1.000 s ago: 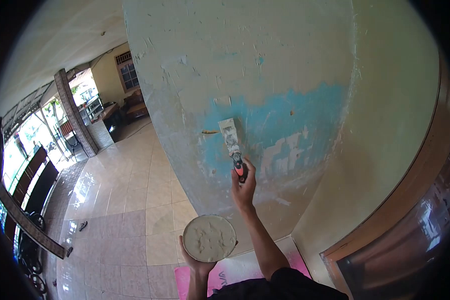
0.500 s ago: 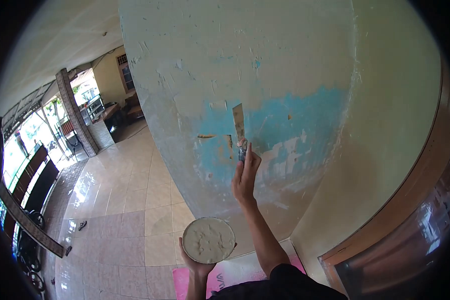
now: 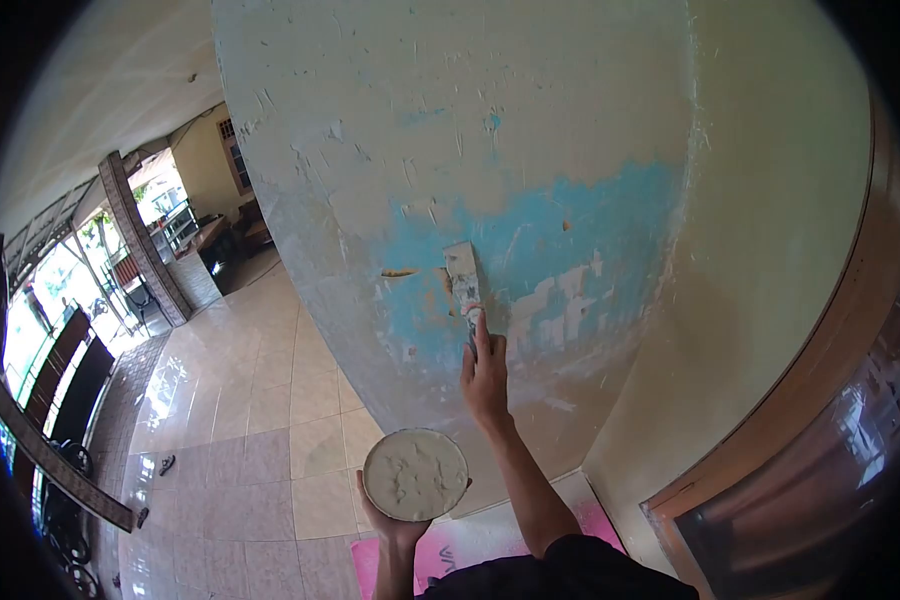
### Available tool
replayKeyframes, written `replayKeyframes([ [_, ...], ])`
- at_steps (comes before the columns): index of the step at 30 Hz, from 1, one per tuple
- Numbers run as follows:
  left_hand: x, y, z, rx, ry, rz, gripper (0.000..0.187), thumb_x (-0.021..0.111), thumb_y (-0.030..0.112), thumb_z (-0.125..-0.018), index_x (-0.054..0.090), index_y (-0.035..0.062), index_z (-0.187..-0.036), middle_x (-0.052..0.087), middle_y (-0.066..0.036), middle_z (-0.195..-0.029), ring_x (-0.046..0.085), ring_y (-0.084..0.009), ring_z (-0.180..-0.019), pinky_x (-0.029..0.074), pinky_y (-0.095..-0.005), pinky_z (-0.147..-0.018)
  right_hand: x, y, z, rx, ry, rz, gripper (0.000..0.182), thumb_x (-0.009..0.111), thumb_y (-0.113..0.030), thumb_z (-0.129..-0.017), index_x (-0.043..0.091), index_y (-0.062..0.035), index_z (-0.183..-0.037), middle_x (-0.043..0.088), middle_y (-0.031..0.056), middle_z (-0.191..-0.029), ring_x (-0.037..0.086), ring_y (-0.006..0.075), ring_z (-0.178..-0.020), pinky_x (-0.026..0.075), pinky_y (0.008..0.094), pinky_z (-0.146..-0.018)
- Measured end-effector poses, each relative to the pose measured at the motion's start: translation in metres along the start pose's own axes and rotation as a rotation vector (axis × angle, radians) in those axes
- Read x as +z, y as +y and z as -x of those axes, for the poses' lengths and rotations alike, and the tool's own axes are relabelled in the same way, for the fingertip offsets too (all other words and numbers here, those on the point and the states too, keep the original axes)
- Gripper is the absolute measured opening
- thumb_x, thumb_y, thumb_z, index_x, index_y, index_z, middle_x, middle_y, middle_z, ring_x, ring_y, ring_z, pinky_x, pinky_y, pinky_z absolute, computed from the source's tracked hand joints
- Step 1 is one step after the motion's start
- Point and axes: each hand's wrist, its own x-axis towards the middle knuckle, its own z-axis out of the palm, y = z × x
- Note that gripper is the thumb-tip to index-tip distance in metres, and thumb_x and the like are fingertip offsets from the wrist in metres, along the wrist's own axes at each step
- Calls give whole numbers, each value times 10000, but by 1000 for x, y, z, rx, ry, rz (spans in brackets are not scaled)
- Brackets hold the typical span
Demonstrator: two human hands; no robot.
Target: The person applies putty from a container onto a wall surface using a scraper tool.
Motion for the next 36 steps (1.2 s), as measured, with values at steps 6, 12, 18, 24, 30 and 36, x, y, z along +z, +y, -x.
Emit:
replayKeyframes([
  [6, 6, -7, -3, -35, 13, -68, 798, 421, 703, -851, 403, 155, -1431, 386, -106, -1469, 356, -343, -1343, 253, -595, -1108, -5, -17, -28, -226, 86, -66, 581, 531, -10, -943, 302, -6, -1478, 484, 178, -1021, 560, 287, -887, 495, 380, -719],
  [12, -1, -8, -3, -12, 19, -115, 835, 439, 722, -829, 379, 161, -1444, 372, -107, -1477, 343, -347, -1351, 256, -598, -1106, 5, -34, -54, -224, 87, -107, 582, 533, -19, -941, 312, -26, -1480, 482, 187, -1046, 564, 290, -874, 495, 378, -710],
  [18, -9, -5, -2, -8, -26, 151, 787, 429, 680, -860, 392, 147, -1438, 361, -128, -1483, 339, -378, -1347, 237, -644, -1099, 11, -7, -9, -102, -29, -12, 595, 519, -27, -949, 294, -73, -1498, 475, 191, -1025, 566, 314, -843, 495, 389, -692],
  [24, -6, -9, 1, 37, 5, 12, 779, 433, 672, -865, 390, 148, -1439, 358, -127, -1485, 334, -369, -1352, 237, -631, -1106, 1, -24, -26, -189, 16, -78, 602, 532, -40, -948, 291, -76, -1499, 476, 193, -1014, 559, 328, -837, 500, 393, -692],
  [30, -4, -14, 5, 48, 43, 18, 783, 421, 676, -866, 386, 148, -1442, 360, -125, -1485, 336, -361, -1353, 244, -612, -1110, 13, -31, -31, -101, -74, -28, 615, 527, -35, -949, 276, -86, -1508, 482, 213, -1030, 565, 356, -852, 500, 387, -691],
  [36, -8, -13, 6, 43, 20, 17, 795, 409, 688, -863, 384, 147, -1444, 356, -123, -1487, 336, -358, -1354, 242, -613, -1110, 11, -12, 3, -167, -50, -106, 592, 515, -14, -946, 286, -29, -1492, 464, 178, -1011, 529, 297, -845, 471, 368, -718],
])
